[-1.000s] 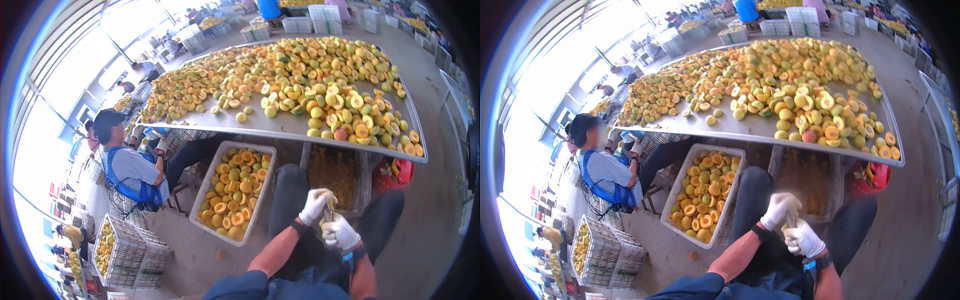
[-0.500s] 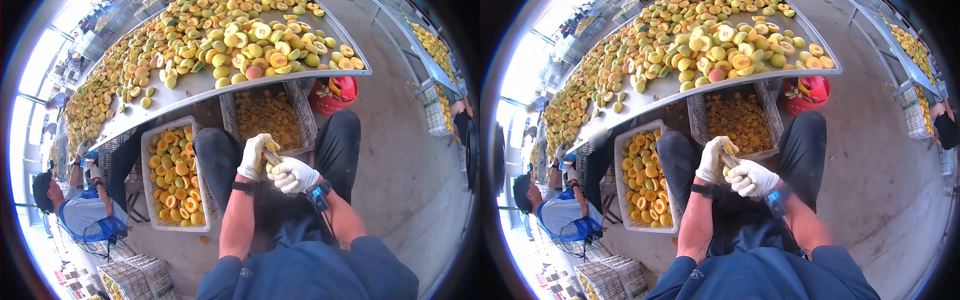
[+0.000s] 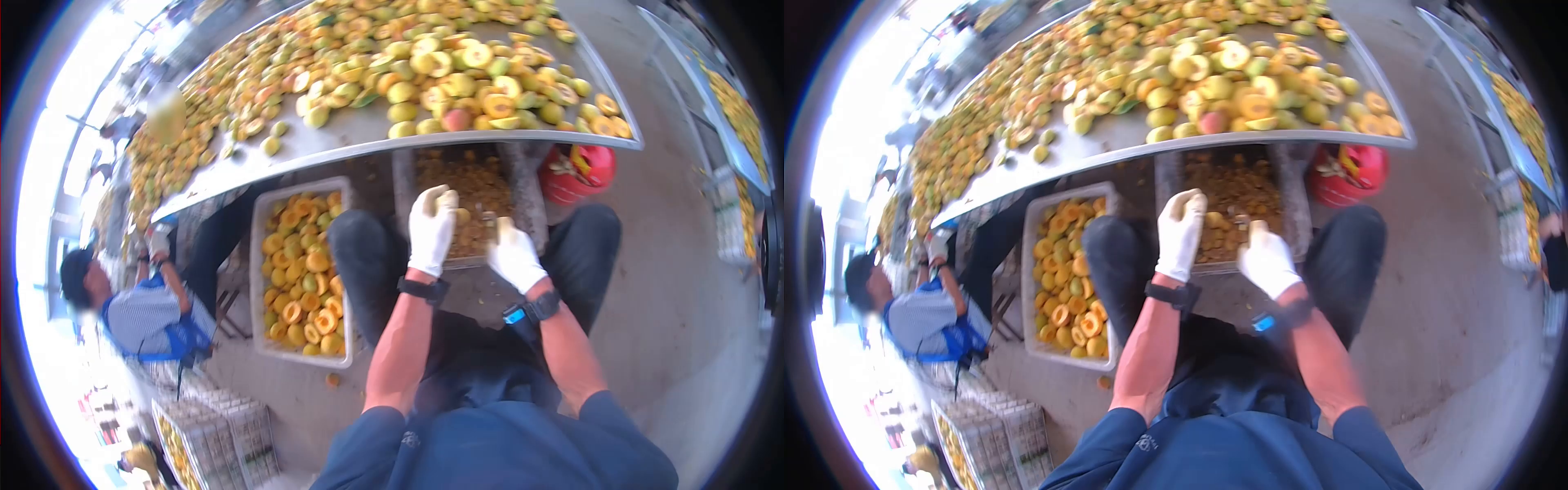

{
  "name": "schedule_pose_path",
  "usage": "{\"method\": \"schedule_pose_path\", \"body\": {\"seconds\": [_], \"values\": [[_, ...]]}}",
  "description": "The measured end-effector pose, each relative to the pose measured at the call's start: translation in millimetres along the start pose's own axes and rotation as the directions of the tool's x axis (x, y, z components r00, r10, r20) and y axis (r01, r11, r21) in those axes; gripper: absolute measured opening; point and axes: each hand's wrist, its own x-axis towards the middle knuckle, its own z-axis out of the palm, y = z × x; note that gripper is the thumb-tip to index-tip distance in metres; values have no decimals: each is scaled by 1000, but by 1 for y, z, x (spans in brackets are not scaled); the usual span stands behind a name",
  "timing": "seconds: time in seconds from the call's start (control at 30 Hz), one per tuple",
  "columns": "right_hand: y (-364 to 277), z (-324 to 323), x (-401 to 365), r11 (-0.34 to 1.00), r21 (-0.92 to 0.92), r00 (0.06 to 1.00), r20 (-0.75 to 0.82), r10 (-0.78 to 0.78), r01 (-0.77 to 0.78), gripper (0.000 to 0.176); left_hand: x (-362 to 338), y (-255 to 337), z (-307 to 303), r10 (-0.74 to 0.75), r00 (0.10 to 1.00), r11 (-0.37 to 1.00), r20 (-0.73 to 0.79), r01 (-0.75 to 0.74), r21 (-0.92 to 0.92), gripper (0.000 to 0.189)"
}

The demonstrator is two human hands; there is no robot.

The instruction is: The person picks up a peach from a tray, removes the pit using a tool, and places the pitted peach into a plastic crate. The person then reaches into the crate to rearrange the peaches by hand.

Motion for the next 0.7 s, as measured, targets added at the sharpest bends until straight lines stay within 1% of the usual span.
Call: {"method": "schedule_pose_path", "body": {"seconds": [0.03, 0.07, 0.1, 0.13, 0.17, 0.2, 0.23, 0.3, 0.33, 0.37, 0.4, 0.43, 0.47, 0.5, 0.53, 0.57, 0.6, 0.63, 0.67, 0.7], "values": [[-5, 1, 5, 996, 28, 996, -8, 84, -84, 22, -5, 22, -4, -14, 999, 997, -39, 11, -77, 23], [-5, 3, 1, 992, 119, 997, -59, 56, -49, 17, 0, 20, -11, 380, 922, 867, -78, -325, 378, 26], [4, 12, -3, 959, 284, 998, -67, 19, 1, 14, 1, 31, -16, 467, 880, 816, -82, -393, 424, 34], [9, 15, -5, 880, 409, 970, 136, 202, -240, 12, 3, 33, -20, 544, 836, 745, -71, -443, 499, 41], [8, 13, -7, 793, 476, 921, 266, 283, -381, 13, 1, 44, -26, 549, 832, 743, -80, -442, 502, 43], [-2, 7, -11, 765, 473, 895, 311, 321, -438, 14, -1, 54, -34, 559, 823, 741, -104, -440, 507, 42], [16, 22, -13, 884, 378, 957, 193, 217, -277, 14, -3, 64, -45, 559, 817, 766, -144, -442, 467, 40], [12, 17, -15, 927, 286, 964, 177, 198, -243, 14, -15, 82, -79, 586, 792, 731, -172, -425, 534, 37], [4, 8, -15, 907, 310, 950, 218, 223, -284, 14, -23, 85, -100, 596, 779, 709, -194, -396, 584, 35], [-11, -4, -15, 884, 333, 934, 254, 250, -327, 14, -33, 84, -126, 614, 767, 654, -188, -360, 665, 35], [-16, -7, -14, 859, 342, 913, 287, 290, -380, 14, -44, 75, -153, 588, 786, 627, -192, -292, 722, 36], [-7, 1, -14, 859, 342, 912, 293, 288, -381, 14, -57, 58, -180, 531, 810, 624, -249, -175, 761, 38], [10, 15, -12, 918, 290, 949, 240, 204, -270, 15, -71, 32, -209, 471, 824, 611, -317, -45, 791, 39], [19, 23, -11, 961, 231, 976, 189, 111, -154, 15, -87, 10, -239, 433, 829, 540, -353, 75, 838, 42], [17, 24, -12, 960, 234, 976, 187, 110, -153, 15, -103, -14, -267, 372, 814, 529, -446, 209, 823, 46], [16, 25, -15, 972, 224, 985, 171, 30, -69, 16, -119, -31, -291, 286, 806, 478, -518, 349, 806, 46], [14, 25, -17, 978, 209, 987, 155, -51, 17, 16, -134, -54, -318, 245, 814, 361, -527, 429, 828, 44], [14, 28, -19, 979, 205, 988, 146, -48, 17, 16, -146, -64, -332, 178, 793, 308, -583, 518, 798, 46], [16, 32, -21, 984, 167, 983, 160, -84, 57, 16, -156, -76, -343, 114, 782, 216, -613, 583, 783, 47], [21, 30, -20, 989, 118, 980, 165, -109, 90, 17, -171, -93, -355, -28, 817, -6, -575, 575, 818, 50]]}}
